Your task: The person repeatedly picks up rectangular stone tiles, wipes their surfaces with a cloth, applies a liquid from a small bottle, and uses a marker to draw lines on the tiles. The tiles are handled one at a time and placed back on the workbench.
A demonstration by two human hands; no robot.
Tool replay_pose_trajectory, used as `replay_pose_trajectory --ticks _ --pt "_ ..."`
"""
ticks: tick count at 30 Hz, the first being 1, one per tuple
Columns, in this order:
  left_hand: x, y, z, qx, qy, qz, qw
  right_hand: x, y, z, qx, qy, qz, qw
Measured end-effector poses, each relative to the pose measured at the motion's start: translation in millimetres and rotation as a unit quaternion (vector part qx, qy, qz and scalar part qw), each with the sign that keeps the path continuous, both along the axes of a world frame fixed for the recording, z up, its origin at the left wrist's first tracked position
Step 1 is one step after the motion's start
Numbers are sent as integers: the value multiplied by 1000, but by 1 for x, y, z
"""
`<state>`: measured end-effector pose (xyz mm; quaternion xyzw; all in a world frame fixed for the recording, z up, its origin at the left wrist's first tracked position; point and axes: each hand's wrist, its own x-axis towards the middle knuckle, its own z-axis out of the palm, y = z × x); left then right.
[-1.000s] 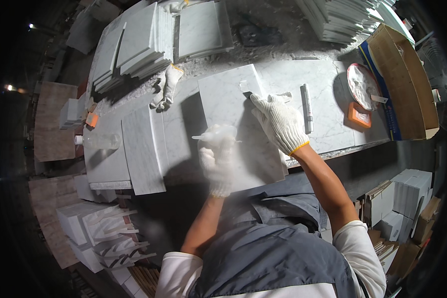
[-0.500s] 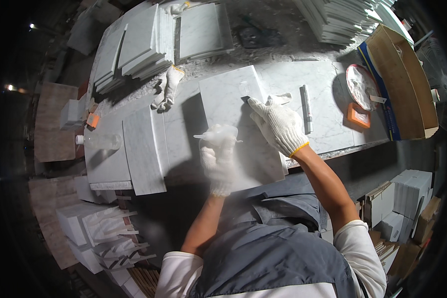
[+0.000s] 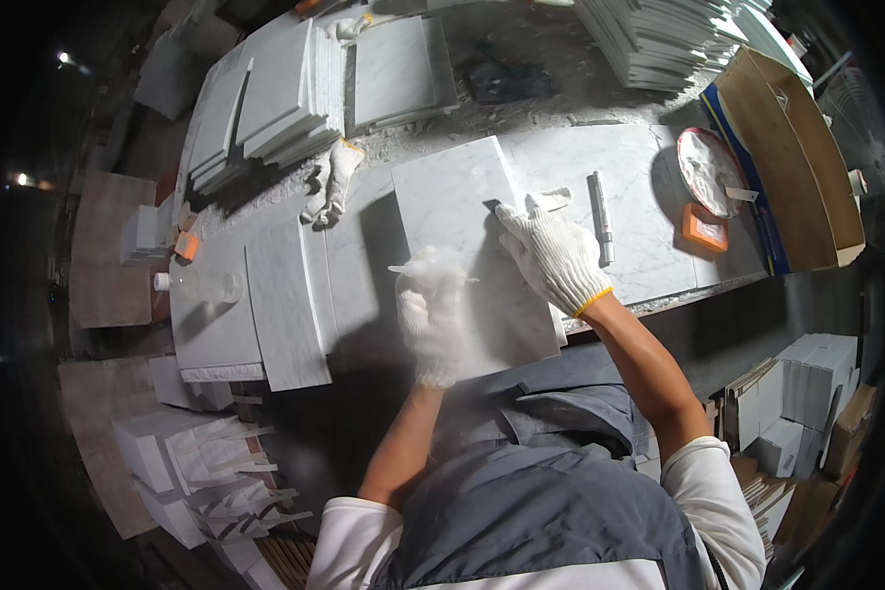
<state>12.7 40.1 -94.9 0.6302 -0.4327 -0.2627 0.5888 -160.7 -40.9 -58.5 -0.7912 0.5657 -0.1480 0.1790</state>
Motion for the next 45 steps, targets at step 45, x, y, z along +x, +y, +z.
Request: replay_pose_trajectory --ticks 45 --pt "47 -125 -3 -82 -721 3 688 -56 9 -77 -144 -262 -158 941"
